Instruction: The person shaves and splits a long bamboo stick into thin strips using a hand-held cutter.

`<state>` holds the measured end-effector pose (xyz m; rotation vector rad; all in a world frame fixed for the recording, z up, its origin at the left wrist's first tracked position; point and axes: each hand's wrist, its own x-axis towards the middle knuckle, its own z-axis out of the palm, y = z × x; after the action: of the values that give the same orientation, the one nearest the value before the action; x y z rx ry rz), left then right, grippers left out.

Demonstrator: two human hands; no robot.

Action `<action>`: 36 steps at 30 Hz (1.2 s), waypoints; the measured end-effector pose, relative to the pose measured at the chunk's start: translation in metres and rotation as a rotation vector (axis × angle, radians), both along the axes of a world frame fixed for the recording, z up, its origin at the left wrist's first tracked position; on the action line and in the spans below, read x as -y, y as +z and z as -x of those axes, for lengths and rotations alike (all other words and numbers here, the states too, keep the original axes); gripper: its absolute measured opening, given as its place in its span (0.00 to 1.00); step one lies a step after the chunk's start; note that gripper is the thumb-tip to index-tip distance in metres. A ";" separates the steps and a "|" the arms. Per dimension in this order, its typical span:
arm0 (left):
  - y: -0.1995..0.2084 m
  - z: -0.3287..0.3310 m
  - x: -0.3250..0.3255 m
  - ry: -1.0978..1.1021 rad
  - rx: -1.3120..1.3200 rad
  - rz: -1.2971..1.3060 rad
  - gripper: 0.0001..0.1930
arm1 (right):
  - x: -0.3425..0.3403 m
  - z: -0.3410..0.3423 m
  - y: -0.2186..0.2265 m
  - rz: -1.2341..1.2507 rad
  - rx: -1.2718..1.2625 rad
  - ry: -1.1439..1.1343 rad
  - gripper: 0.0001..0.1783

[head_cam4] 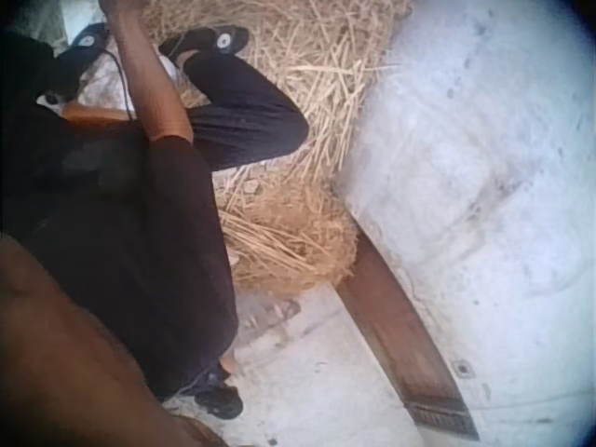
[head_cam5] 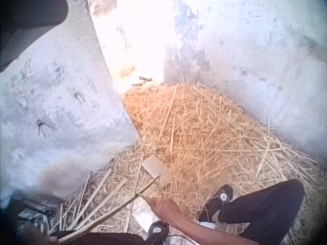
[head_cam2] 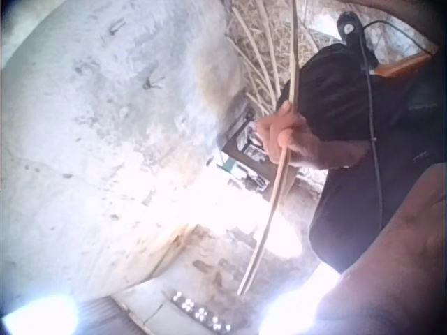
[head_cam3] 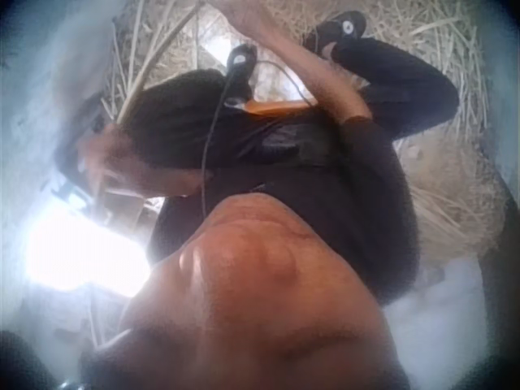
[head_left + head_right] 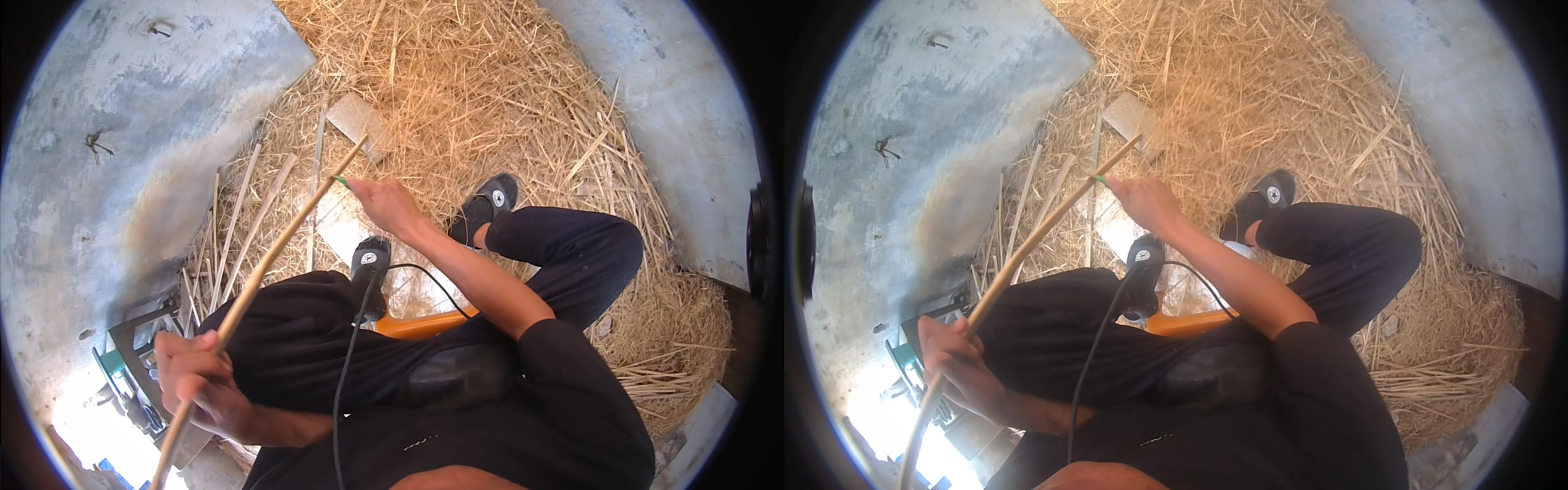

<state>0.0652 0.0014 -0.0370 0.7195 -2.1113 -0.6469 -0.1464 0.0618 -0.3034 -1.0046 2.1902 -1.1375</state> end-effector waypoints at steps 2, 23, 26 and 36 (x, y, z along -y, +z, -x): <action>0.003 0.000 -0.002 0.101 0.020 -0.015 0.36 | 0.008 0.016 -0.025 -0.100 0.064 -0.077 0.38; 0.017 0.003 -0.007 0.064 -0.026 -0.103 0.30 | -0.006 0.004 0.043 -0.008 -0.194 0.118 0.33; 0.017 0.002 -0.006 0.002 -0.037 -0.100 0.29 | -0.014 0.001 0.050 -0.014 -0.070 0.214 0.36; 0.015 0.001 -0.008 -0.008 -0.020 -0.113 0.22 | -0.009 0.006 0.034 0.211 -0.144 0.197 0.38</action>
<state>0.0642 0.0094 -0.0220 0.7629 -2.0732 -0.7796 -0.1528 0.0707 -0.2699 -1.3990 2.0524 -1.2561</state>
